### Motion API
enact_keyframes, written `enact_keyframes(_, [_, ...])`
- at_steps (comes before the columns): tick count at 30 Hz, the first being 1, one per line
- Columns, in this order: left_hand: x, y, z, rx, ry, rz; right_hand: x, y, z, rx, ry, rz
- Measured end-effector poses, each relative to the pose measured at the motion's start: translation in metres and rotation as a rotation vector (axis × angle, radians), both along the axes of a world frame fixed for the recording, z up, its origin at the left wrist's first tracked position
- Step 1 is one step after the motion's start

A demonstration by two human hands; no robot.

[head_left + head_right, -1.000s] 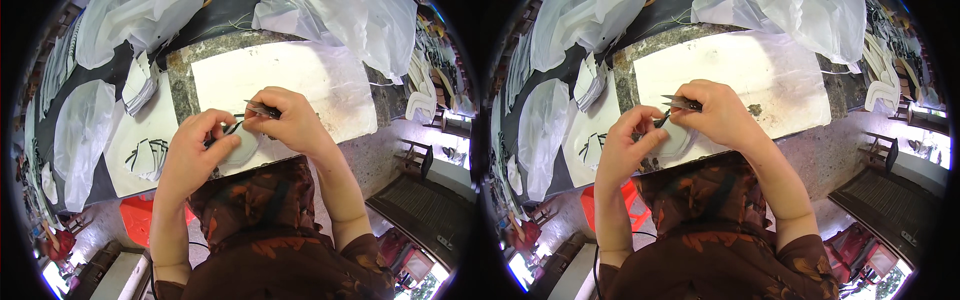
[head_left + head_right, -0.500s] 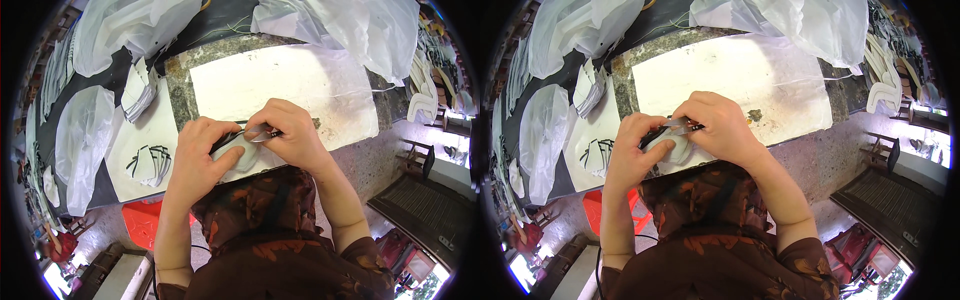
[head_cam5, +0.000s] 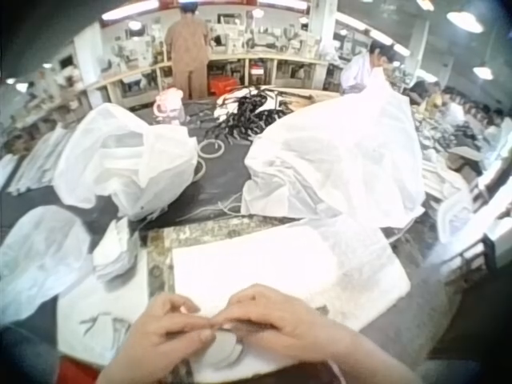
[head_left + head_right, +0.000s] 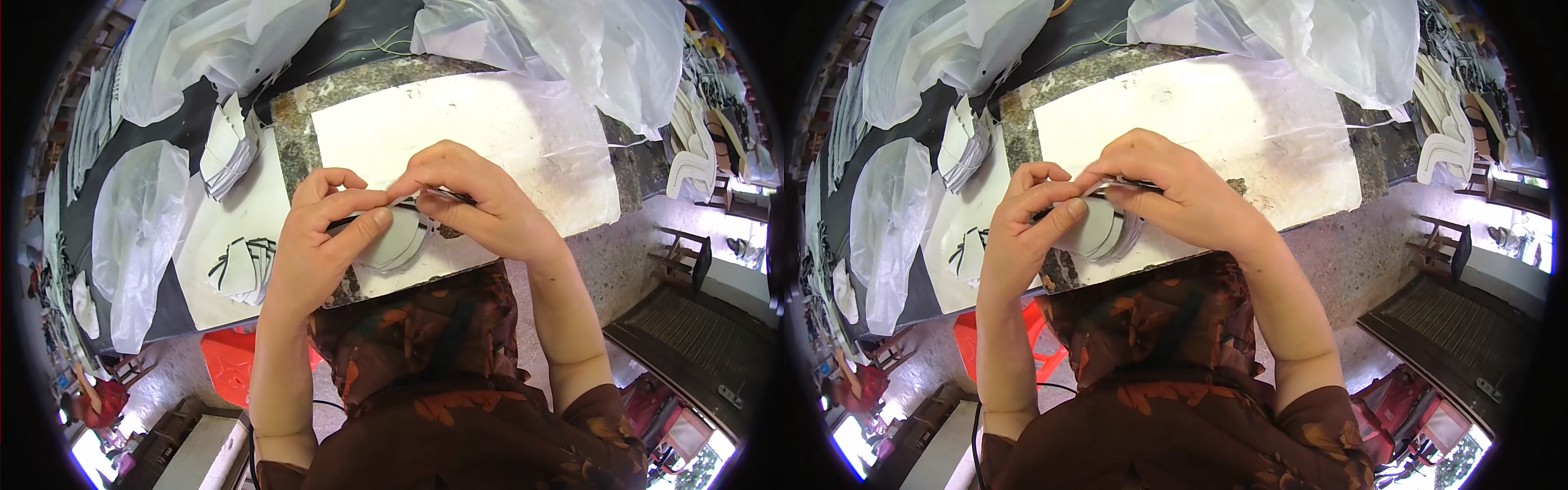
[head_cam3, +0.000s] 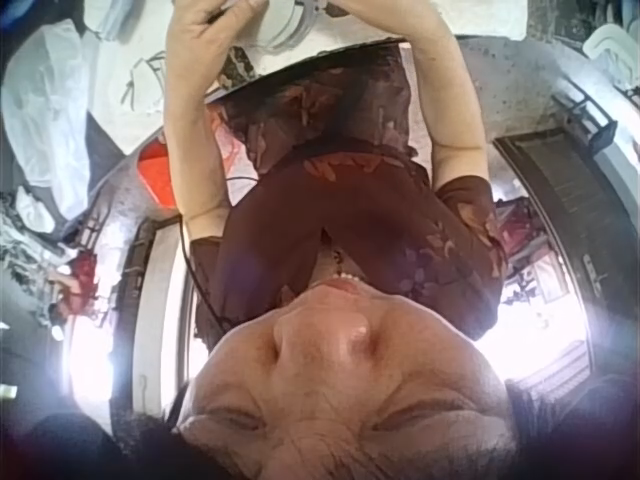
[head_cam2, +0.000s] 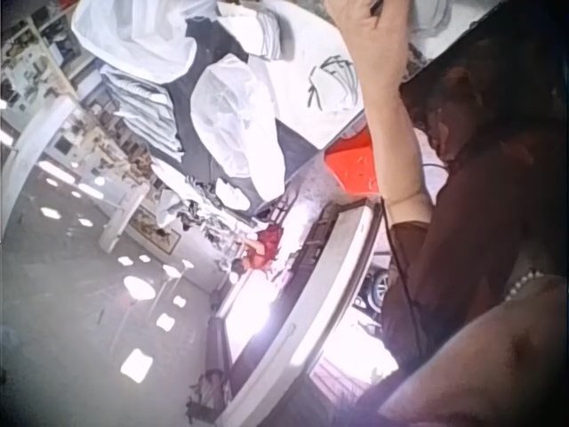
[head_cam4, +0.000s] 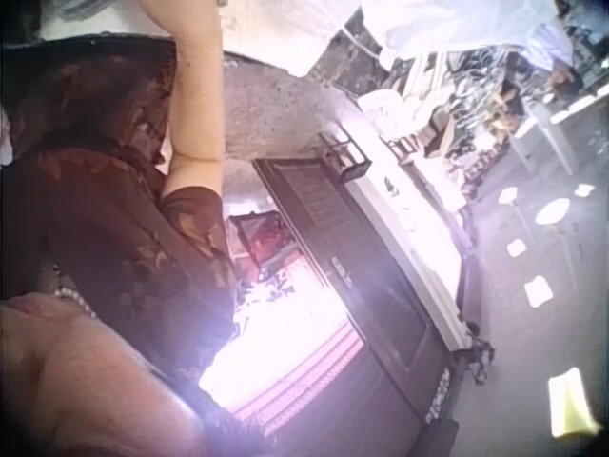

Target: Trimming excess material and threads from shoe upper components using a pair of snips.

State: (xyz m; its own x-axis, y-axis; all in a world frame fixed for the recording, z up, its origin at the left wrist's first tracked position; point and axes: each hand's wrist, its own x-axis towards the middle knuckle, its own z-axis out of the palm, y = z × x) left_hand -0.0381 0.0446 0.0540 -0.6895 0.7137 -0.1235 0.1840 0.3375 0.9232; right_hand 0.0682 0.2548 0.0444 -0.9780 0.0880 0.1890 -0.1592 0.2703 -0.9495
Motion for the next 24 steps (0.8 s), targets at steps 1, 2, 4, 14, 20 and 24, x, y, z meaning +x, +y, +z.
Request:
enact_keyframes(1, [0.000,0.000,0.000,0.012,-0.060,0.018,0.002,0.004,0.001,0.081,0.015,0.024])
enact_keyframes(2, [-0.001,0.000,0.000,0.012,-0.061,0.018,0.004,0.007,0.002,0.162,0.030,0.047])
enact_keyframes(4, [-0.002,-0.002,0.000,-0.024,-0.121,0.076,0.006,0.009,0.010,0.379,0.030,0.023])
enact_keyframes(14, [0.003,0.002,0.004,0.016,-0.169,0.047,0.004,0.002,0.024,0.648,-0.148,0.000])
enact_keyframes(20, [0.004,0.003,0.002,0.086,-0.183,0.089,0.005,0.006,0.027,0.571,-0.108,-0.011])
enact_keyframes(24, [0.006,0.002,0.004,0.055,-0.087,0.086,0.003,0.001,0.025,0.602,-0.131,-0.035])
